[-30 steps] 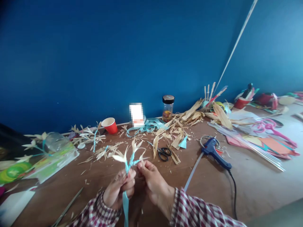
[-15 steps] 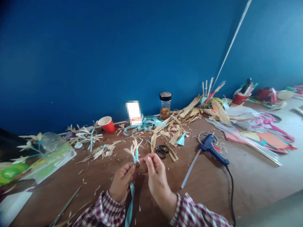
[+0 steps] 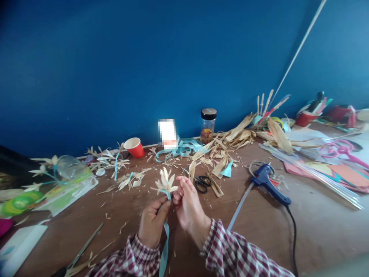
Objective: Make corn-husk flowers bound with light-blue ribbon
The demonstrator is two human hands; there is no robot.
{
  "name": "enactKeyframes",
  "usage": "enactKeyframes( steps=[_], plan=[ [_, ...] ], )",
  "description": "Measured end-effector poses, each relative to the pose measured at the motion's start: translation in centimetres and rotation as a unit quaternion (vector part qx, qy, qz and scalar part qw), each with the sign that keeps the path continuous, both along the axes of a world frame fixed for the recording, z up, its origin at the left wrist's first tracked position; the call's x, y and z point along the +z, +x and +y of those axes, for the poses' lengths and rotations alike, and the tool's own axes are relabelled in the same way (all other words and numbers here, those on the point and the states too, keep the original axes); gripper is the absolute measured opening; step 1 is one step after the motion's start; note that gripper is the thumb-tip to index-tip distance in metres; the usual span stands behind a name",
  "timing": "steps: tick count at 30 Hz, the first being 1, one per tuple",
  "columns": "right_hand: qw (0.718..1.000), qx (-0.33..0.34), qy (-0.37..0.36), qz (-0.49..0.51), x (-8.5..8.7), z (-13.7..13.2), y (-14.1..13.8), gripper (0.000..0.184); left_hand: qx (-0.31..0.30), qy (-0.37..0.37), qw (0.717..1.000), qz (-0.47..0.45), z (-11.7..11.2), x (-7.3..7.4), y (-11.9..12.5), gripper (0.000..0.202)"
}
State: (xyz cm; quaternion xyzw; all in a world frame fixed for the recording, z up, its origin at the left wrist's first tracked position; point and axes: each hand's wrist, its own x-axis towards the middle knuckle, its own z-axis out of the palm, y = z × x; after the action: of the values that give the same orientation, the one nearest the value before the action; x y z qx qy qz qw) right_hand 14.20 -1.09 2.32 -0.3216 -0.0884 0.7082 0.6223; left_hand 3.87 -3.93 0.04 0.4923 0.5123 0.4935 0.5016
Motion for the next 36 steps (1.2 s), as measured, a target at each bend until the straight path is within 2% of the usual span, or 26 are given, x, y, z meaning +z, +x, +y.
enactKeyframes(
  steps=[6, 10, 17, 21, 24, 28, 30, 32, 34, 36],
  plan=[
    [0.999, 0.036, 0.01, 0.005, -0.1, -0.6, -0.1, 0.017, 0.041, 0.048, 0.992, 0.109, -0.3, 0.2, 0.2, 0.021],
    [0.998, 0.066, 0.011, -0.02, -0.5, -0.9, -0.2, 0.023, 0.084, 0.04, 0.985, 0.148, -0.2, 0.0, 0.2, 0.017],
    [0.996, 0.063, -0.04, -0.057, -1.1, -0.7, 0.2, 0.024, 0.078, 0.024, 0.98, 0.18, -0.1, -0.5, 0.4, 0.015],
    [0.995, 0.052, -0.024, -0.078, -1.0, -0.6, 0.2, 0.021, 0.058, 0.018, 0.983, 0.175, 0.1, -0.6, 0.2, 0.016],
    [0.988, 0.049, 0.015, -0.146, -0.7, -0.4, 0.4, 0.022, 0.045, 0.024, 0.985, 0.166, 0.2, -0.5, -0.2, 0.017],
    [0.958, 0.073, 0.054, -0.271, -0.2, -0.2, 0.8, 0.023, 0.059, 0.016, 0.984, 0.169, 0.2, -0.1, -0.7, 0.016],
    [0.95, 0.094, 0.063, -0.292, -0.1, -0.2, 0.9, 0.022, 0.072, 0.006, 0.986, 0.153, 0.1, 0.2, -0.9, 0.016],
    [0.955, 0.098, 0.057, -0.275, -0.1, -0.2, 1.1, 0.028, 0.077, -0.01, 0.992, 0.099, 0.1, 0.3, -0.9, 0.017],
    [0.971, 0.098, 0.031, -0.218, -0.2, -0.1, 1.3, 0.032, 0.062, -0.054, 0.997, -0.007, 0.3, 0.1, -0.9, 0.019],
    [0.984, 0.12, 0.005, -0.133, -0.2, 0.0, 1.5, 0.025, 0.043, -0.129, 0.982, -0.134, 0.6, -0.2, -1.1, 0.024]
  ],
)
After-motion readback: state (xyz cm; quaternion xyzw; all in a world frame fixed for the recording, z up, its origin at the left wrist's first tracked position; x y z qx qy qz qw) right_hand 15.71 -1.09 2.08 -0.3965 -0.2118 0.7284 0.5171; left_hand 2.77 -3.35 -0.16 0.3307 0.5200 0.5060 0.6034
